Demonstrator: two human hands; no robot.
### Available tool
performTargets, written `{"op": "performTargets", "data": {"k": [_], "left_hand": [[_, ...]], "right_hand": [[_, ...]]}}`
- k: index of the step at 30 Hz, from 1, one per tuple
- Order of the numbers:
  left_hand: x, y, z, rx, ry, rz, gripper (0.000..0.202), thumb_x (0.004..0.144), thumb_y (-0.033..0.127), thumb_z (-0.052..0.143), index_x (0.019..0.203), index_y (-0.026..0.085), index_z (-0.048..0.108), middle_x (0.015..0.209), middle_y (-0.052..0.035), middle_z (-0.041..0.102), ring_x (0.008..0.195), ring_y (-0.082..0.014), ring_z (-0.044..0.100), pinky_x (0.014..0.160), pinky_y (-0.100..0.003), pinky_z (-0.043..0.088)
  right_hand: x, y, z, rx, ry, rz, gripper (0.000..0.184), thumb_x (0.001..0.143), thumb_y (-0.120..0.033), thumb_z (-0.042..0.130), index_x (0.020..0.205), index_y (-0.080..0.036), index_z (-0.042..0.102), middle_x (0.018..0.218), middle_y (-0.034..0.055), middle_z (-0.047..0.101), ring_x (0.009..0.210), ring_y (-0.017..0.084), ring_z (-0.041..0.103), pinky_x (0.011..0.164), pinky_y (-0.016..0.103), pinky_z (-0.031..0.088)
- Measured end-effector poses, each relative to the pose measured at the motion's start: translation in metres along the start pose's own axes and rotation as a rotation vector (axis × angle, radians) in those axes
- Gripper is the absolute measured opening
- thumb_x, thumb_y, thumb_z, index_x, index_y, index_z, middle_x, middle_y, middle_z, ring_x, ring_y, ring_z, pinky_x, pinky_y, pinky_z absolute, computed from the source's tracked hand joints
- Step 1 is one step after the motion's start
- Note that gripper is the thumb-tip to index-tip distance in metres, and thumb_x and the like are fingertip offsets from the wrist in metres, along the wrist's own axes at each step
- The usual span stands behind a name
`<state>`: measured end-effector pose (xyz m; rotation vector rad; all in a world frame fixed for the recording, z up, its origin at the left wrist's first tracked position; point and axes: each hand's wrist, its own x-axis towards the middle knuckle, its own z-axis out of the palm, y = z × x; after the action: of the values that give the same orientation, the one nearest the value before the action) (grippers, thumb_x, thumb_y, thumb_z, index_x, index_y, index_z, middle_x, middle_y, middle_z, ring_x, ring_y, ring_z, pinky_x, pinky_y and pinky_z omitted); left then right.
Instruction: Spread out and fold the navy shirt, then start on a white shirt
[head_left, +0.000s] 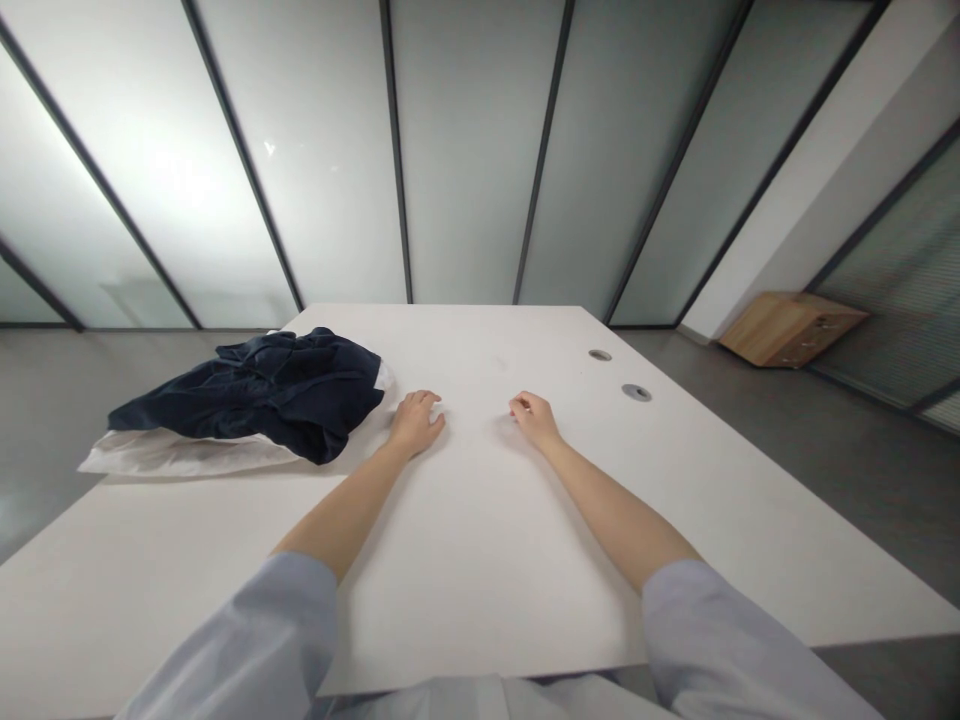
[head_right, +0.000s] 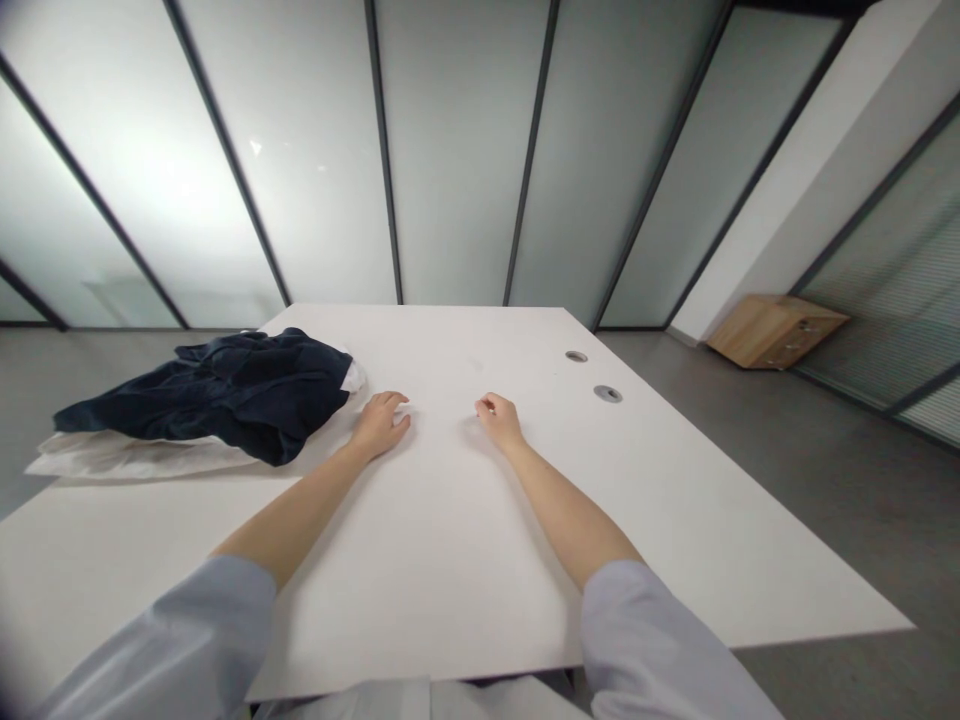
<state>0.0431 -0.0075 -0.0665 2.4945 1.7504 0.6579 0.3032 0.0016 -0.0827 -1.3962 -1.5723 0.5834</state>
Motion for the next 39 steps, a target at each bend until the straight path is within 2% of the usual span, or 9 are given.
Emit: {"op": "performTargets", "data": {"k": [3, 6, 9, 11, 15, 20, 27, 39], "left_hand": [[-0.002, -0.002, -0.003, 0.030, 0.022, -0.001, 0.038, 0.086, 0.032, 0.049, 0.120, 0.018, 0.059, 0.125, -0.0096, 0.058, 0.121, -0.0248, 0.048, 0.103, -0.038, 0.039], [-0.002, 0.000, -0.002, 0.074, 0.000, 0.001, 0.042, 0.087, 0.036, 0.049, 0.124, 0.018, 0.057, 0.128, -0.0104, 0.056, 0.121, -0.0248, 0.047, 0.104, -0.037, 0.038], [-0.003, 0.001, 0.001, 0.125, -0.054, -0.011, 0.047, 0.089, 0.042, 0.047, 0.130, 0.020, 0.053, 0.135, -0.0108, 0.052, 0.125, -0.0263, 0.045, 0.104, -0.039, 0.037], [-0.003, 0.001, 0.002, 0.165, -0.089, -0.027, 0.052, 0.090, 0.048, 0.045, 0.134, 0.020, 0.050, 0.141, -0.0118, 0.046, 0.130, -0.0279, 0.040, 0.106, -0.040, 0.035], [-0.003, 0.000, 0.006, 0.211, -0.170, -0.073, 0.063, 0.092, 0.057, 0.034, 0.143, 0.020, 0.040, 0.152, -0.0124, 0.033, 0.141, -0.0297, 0.026, 0.110, -0.043, 0.028], [-0.002, -0.002, 0.010, 0.199, -0.274, -0.091, 0.075, 0.090, 0.065, 0.025, 0.150, 0.018, 0.028, 0.157, -0.0146, 0.022, 0.145, -0.0328, 0.014, 0.114, -0.048, 0.018], [-0.003, 0.000, 0.008, 0.197, -0.338, -0.099, 0.081, 0.087, 0.071, 0.026, 0.150, 0.020, 0.027, 0.157, -0.0149, 0.020, 0.144, -0.0346, 0.015, 0.113, -0.052, 0.018], [-0.003, 0.000, 0.007, 0.195, -0.351, -0.099, 0.083, 0.087, 0.072, 0.023, 0.150, 0.019, 0.027, 0.157, -0.0163, 0.019, 0.144, -0.0345, 0.015, 0.113, -0.051, 0.018]], "right_hand": [[-0.005, -0.007, -0.002, -0.363, -0.019, -0.119, 0.023, 0.081, -0.032, 0.045, 0.079, -0.021, 0.066, 0.084, 0.0056, 0.068, 0.085, 0.021, 0.059, 0.082, 0.032, 0.043], [-0.008, -0.013, -0.003, -0.662, -0.074, -0.178, 0.029, 0.084, -0.031, 0.047, 0.100, -0.019, 0.068, 0.108, 0.0114, 0.066, 0.107, 0.026, 0.053, 0.096, 0.037, 0.036], [-0.010, -0.015, -0.001, -0.841, -0.158, -0.168, 0.048, 0.086, -0.042, 0.049, 0.126, -0.017, 0.058, 0.133, 0.0143, 0.053, 0.126, 0.031, 0.040, 0.104, 0.042, 0.027], [-0.011, -0.015, 0.002, -0.903, -0.217, -0.121, 0.061, 0.087, -0.052, 0.046, 0.137, -0.017, 0.048, 0.144, 0.0147, 0.043, 0.135, 0.033, 0.029, 0.108, 0.045, 0.021], [-0.011, -0.013, 0.004, -0.924, -0.300, -0.061, 0.075, 0.088, -0.066, 0.033, 0.146, -0.019, 0.036, 0.154, 0.0132, 0.028, 0.142, 0.034, 0.016, 0.111, 0.047, 0.013], [-0.011, -0.010, 0.006, -0.924, -0.366, -0.041, 0.082, 0.086, -0.073, 0.027, 0.149, -0.021, 0.030, 0.158, 0.0125, 0.019, 0.144, 0.035, 0.010, 0.113, 0.048, 0.010], [-0.010, -0.003, 0.010, -0.917, -0.448, 0.011, 0.092, 0.081, -0.081, 0.023, 0.152, -0.022, 0.024, 0.159, 0.0141, 0.014, 0.144, 0.037, 0.009, 0.113, 0.053, 0.007], [-0.008, -0.003, 0.011, -0.923, -0.471, 0.009, 0.091, 0.082, -0.080, 0.023, 0.152, -0.021, 0.023, 0.158, 0.0165, 0.015, 0.143, 0.037, 0.014, 0.112, 0.054, 0.010]]}}
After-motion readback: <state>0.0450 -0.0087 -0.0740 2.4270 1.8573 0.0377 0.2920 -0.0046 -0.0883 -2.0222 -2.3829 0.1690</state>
